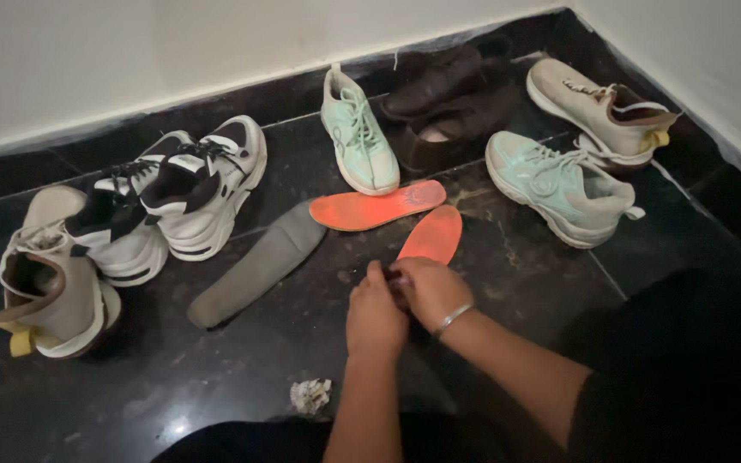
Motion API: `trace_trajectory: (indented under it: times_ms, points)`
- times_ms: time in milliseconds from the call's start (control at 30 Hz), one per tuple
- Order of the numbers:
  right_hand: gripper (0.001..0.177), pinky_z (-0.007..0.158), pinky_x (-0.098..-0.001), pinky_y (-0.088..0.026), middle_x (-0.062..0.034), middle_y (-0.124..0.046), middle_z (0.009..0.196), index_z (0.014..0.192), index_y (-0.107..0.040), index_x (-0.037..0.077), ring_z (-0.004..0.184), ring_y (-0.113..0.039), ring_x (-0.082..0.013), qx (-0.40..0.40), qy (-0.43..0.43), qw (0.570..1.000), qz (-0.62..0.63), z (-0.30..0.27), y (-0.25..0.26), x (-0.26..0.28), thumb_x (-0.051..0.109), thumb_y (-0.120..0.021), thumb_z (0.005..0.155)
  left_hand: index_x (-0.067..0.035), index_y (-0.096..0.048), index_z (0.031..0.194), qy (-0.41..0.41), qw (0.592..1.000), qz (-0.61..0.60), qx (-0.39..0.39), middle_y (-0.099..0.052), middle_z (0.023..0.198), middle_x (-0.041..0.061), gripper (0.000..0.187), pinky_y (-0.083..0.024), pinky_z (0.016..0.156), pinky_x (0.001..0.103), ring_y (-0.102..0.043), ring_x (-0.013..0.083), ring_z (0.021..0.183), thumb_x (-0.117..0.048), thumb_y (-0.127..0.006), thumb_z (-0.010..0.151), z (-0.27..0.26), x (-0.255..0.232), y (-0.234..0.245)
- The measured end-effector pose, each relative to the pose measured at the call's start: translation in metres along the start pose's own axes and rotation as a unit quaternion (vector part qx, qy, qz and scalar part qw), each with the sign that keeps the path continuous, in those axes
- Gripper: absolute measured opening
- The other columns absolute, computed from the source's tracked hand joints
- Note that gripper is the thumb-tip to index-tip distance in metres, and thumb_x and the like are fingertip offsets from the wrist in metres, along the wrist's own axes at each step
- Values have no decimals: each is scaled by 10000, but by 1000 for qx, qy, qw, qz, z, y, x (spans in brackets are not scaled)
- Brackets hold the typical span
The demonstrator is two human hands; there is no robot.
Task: The person cleans several pairs of shoes and insoles using a cloth. They wipe the soles and uppers of the shoes and the surfaces of the insoles, handling each item one at a time on the floor.
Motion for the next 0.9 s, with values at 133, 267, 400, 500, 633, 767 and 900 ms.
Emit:
trace_trajectory:
  times_ms: [133, 267, 400, 500, 633, 767, 900]
  points:
    - [189, 830, -485, -554, -130, -736, 1061, 1000, -773, 159, 955, -708, -353, 26, -24, 994, -107, 29, -12, -25, 230, -635, 893, -18, -424, 1438, -43, 999, 1, -16, -661, 1164, 247, 686, -497, 940, 514, -615, 440, 1113, -143, -716, 831, 11, 6, -1]
    - [192, 832, -501, -566, -170, -742, 1004, 1015, -774, 162, 920, -722, -367, 25, -76, 982, -172, 65, 11, -79, 272, -660, 907, -32, -366, 1518, -9, 998, -56, 6, -678, 1139, 240, 746, -498, 899, 532, -631, 440, 1080, -171, -702, 866, 14, 16, -6]
    - [223, 817, -508, -554, -183, -730, 982, 979, -782, 147, 896, -709, -382, -22, -13, 990, -142, 87, 25, -90, 274, -704, 814, 0, -345, 1508, -54, 997, -51, -16, -681, 1105, 260, 848, -497, 895, 529, -635, 452, 1042, -196, -746, 787, 20, 14, -2]
    - [205, 799, -501, -558, -194, -708, 996, 964, -775, 125, 883, -698, -393, -59, -14, 987, -147, 60, 13, -83, 270, -668, 866, 8, -320, 1533, -40, 998, -49, -13, -681, 1063, 265, 801, -498, 898, 528, -641, 445, 1013, -219, -703, 867, 17, 14, -11]
    - [202, 767, -499, -551, -168, -691, 991, 993, -748, 117, 871, -687, -393, -62, -28, 994, -82, 7, -9, -29, 254, -637, 895, -5, -303, 1560, -61, 997, -37, -37, -679, 1077, 245, 788, -499, 889, 523, -632, 435, 1006, -204, -669, 891, 13, 5, -3]
    - [195, 773, -484, -546, -149, -702, 996, 1019, -741, 115, 903, -682, -389, -39, 52, 998, -24, -10, -7, 4, 155, -598, 893, -40, -278, 1577, -28, 1000, 7, -11, -659, 1121, 228, 810, -500, 933, 498, -615, 412, 1066, -232, -675, 897, 9, 0, -2]
    - [197, 803, -483, -536, -154, -685, 982, 1044, -737, 123, 916, -676, -378, 24, 38, 997, -61, 0, -13, 8, 159, -587, 922, -55, -267, 1568, -6, 1000, -17, 12, -642, 1180, 209, 817, -501, 935, 496, -608, 397, 1111, -233, -682, 887, 12, 2, 4]
Point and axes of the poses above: each hand's wrist, its own z-axis towards the middle knuckle, its own y-axis out of the back of the hand, x = y × z, the point moved 6 cm from there along z, towards the middle knuckle
